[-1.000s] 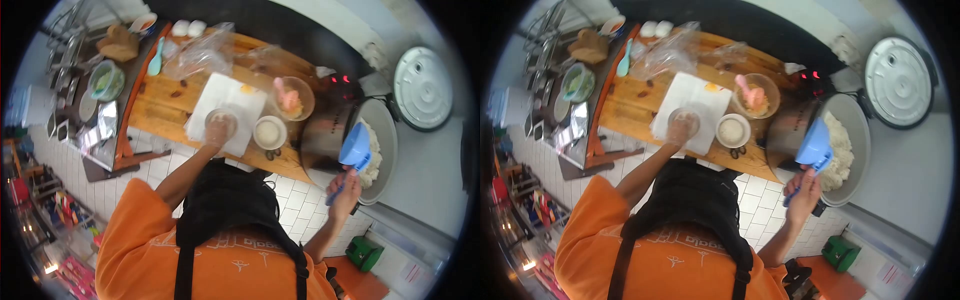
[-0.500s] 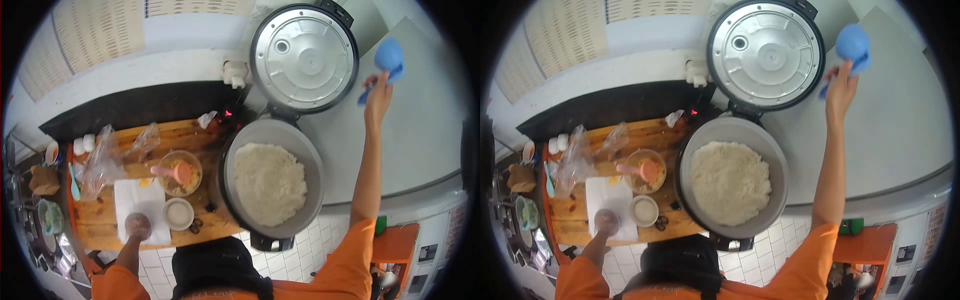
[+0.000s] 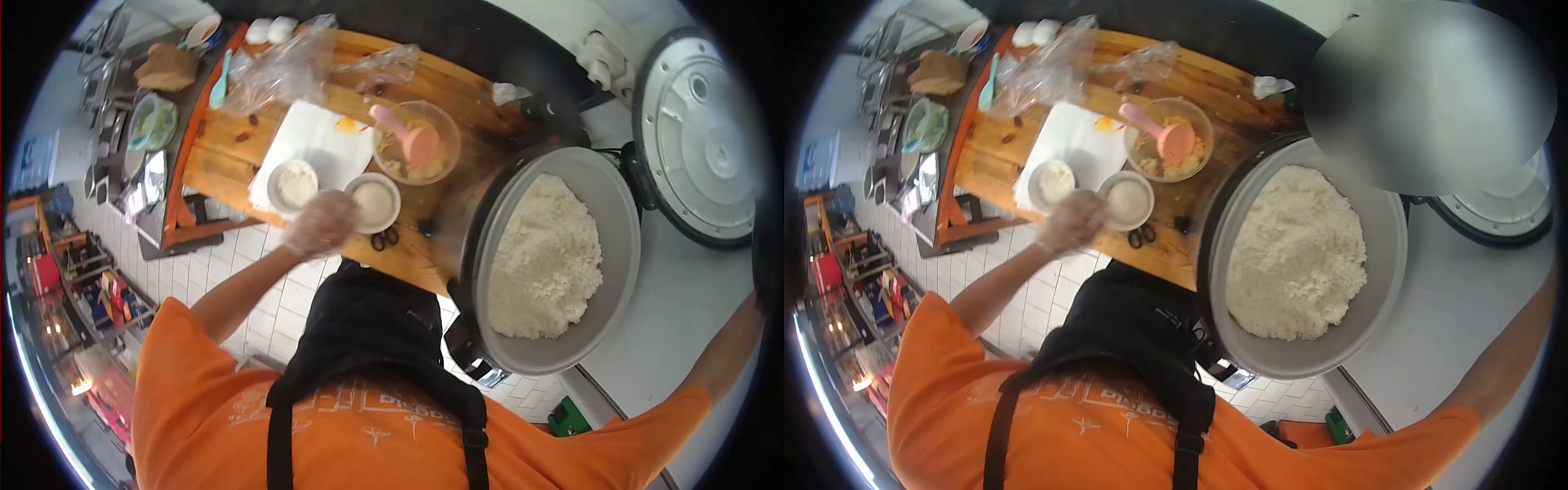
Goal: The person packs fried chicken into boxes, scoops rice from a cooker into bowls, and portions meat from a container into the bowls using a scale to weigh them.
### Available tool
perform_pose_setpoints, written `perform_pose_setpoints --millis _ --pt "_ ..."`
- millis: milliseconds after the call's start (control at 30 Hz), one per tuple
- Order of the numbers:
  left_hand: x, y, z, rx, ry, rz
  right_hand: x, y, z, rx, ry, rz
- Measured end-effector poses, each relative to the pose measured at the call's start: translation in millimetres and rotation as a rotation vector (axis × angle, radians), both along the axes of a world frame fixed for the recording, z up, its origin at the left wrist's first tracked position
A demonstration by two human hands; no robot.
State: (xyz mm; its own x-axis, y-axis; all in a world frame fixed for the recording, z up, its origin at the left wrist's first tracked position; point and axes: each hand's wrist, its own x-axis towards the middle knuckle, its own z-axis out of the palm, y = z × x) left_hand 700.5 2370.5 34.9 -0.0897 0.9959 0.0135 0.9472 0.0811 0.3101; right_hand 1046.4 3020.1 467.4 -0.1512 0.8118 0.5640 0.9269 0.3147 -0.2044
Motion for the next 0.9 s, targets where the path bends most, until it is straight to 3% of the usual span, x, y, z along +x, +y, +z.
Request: perform_pose_setpoints --millis 67,100,233,300,367,433,467,533,633,667,733,800,833,867,900 --pt "49 35 10 -0.100 -0.085 0.164 10 -41 12 -0.023 0.087 0.008" --pt "57 37 -23 -0.364 -0.003 0.177 19 -65 19 -0.032 0.133 0.006" --pt "47 30 -53 -0.307 0.108 0.063 50 -175 34 -0.009 0.280 0.016" --pt "49 24 -71 -0.312 0.160 0.016 91 -240 21 0.080 0.195 0.158" --pt "48 25 -105 -0.234 0.058 0.030 114 -313 -20 0.245 0.217 0.097" --pt "48 25 -45 -0.246 0.039 0.074 126 -390 -88 0.388 0.199 0.011" --pt "42 28 -25 -0.279 0.026 0.110 172 -408 -136 0.348 0.370 0.187" --pt "38 40 -49 -0.287 0.015 0.100 177 -481 -206 0.290 0.256 0.180" --pt "36 43 -84 -0.202 0.084 0.075 115 -521 -254 0.278 0.205 0.069" --pt "34 45 -81 -0.258 0.134 0.030 137 -519 -268 0.209 0.048 0.059" --pt "36 37 -68 -0.310 0.203 0.035 145 -537 -263 -0.112 -0.111 -0.225" --pt "42 21 -83 -0.195 0.288 -0.062 112 -535 -235 -0.267 0.433 0.189" --pt "39 19 -97 -0.092 0.368 -0.156 113 -531 -230 -0.299 0.533 0.172" --pt "37 25 -116 -0.220 0.134 -0.160 117 -520 -219 -0.347 0.392 0.109" --pt "37 26 -114 -0.229 0.115 -0.166 123 -504 -207 -0.399 0.236 0.045"
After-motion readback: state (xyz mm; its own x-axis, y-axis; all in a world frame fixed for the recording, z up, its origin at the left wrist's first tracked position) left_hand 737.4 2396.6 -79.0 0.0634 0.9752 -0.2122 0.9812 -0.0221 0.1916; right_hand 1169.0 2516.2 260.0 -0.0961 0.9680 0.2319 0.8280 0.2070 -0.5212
